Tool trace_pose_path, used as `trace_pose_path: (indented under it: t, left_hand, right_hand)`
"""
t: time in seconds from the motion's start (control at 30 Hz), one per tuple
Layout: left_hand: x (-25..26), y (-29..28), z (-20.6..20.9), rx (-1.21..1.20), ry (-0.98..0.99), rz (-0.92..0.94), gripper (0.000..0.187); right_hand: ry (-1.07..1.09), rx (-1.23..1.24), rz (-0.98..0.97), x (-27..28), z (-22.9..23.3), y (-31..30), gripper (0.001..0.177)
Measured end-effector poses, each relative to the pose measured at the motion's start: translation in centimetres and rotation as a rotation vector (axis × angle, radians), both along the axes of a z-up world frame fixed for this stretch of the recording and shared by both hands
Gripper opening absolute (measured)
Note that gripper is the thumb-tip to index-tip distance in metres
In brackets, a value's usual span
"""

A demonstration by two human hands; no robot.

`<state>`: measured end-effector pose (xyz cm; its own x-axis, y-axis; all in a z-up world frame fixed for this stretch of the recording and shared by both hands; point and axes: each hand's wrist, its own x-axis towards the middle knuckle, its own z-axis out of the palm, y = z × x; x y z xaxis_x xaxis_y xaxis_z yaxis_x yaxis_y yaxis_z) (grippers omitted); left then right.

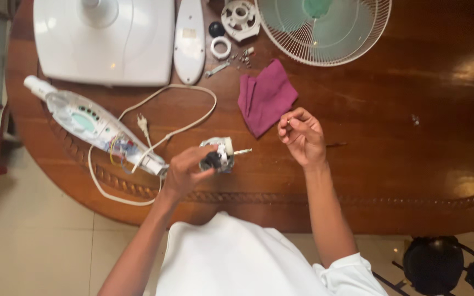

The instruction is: The person uses a screwdriver to tighten screws on a small white electrical component, likely a fan motor. They then connect the component to a power cord and plug, and finally attach a black plastic part to the motor assembly.

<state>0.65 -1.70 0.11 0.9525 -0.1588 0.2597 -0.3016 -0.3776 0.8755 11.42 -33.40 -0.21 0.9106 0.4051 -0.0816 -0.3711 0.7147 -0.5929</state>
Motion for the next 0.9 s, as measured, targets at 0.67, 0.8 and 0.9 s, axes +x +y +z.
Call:
trace_pose_path:
  t: [0.67, 0.8, 0.9]
  left_hand:
    - [-4.0, 1.1, -1.9, -0.094, -0.053, -0.044, 0.059]
    - [-5.0, 1.1, -2.4, -0.115, -0.059, -0.069, 0.06]
    - [-5.1, 1.0, -2.6, -0.097, -0.071, -0.1, 0.062]
  right_hand:
    - [-0.16, -0.598, 0.203, -7.6, 0.3, 9.5, 0.015]
    - [-0.191, -0.667, 0.223, -8.2, 0.8, 9.5, 0.013]
    - [-0.187, -0.781, 0.211, -8.8, 0.8, 9.3, 0.014]
